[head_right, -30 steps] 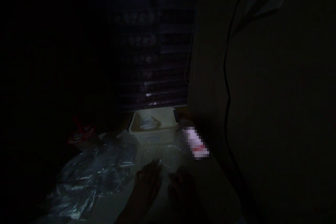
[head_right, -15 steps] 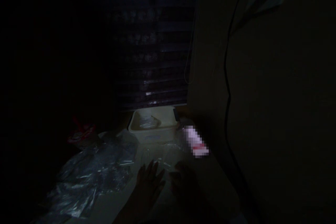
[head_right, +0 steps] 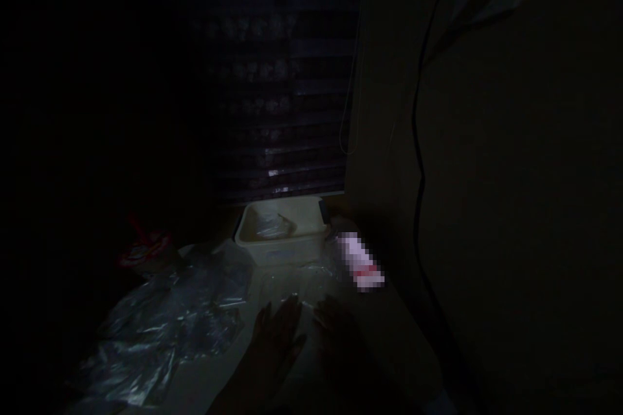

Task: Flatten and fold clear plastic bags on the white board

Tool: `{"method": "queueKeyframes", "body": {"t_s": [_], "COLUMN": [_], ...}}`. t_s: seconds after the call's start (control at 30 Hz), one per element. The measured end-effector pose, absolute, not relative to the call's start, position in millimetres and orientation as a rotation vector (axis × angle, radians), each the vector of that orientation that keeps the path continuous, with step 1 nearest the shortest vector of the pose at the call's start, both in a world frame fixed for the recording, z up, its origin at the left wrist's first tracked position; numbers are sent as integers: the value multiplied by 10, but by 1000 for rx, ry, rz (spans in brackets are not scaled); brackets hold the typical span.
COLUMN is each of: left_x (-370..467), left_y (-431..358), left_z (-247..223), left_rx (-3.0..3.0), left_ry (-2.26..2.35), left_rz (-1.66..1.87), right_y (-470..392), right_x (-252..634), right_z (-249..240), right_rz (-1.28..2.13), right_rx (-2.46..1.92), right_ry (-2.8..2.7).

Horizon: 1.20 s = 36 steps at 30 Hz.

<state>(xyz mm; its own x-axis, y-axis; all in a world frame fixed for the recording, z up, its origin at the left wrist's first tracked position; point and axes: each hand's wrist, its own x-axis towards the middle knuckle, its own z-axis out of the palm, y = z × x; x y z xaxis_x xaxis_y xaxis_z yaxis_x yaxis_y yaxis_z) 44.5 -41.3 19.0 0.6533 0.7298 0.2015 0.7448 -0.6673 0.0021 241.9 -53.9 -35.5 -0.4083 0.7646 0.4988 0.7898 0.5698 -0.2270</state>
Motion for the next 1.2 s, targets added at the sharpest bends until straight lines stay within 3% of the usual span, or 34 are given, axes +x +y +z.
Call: {"method": "queueKeyframes", "body": {"t_s": [0.2, 0.37, 0.83, 1.03, 1.2], "left_x": [429, 463, 432, 60, -330], "left_y": [-434, -413, -374, -416, -847], "left_z": [186, 286, 331, 368, 82], "left_rx": [-2843, -2928, -3076, -2861, -2727], "left_ry": [-1188, -1173, -1285, -1458, -1347], "left_rz": [-260, -259, -146, -372, -502], "right_y": [-603, -601, -614, -560, -932], "right_x": [2183, 2103, 2170, 2320, 2300], "right_z": [-258, -287, -252, -296, -273], "right_rz": [-421, -517, -412, -166, -27], "right_rx": [-1297, -1290, -1282, -1274, -1261], "right_ry": [-2401, -2394, -2453, -2373, -2343]}}
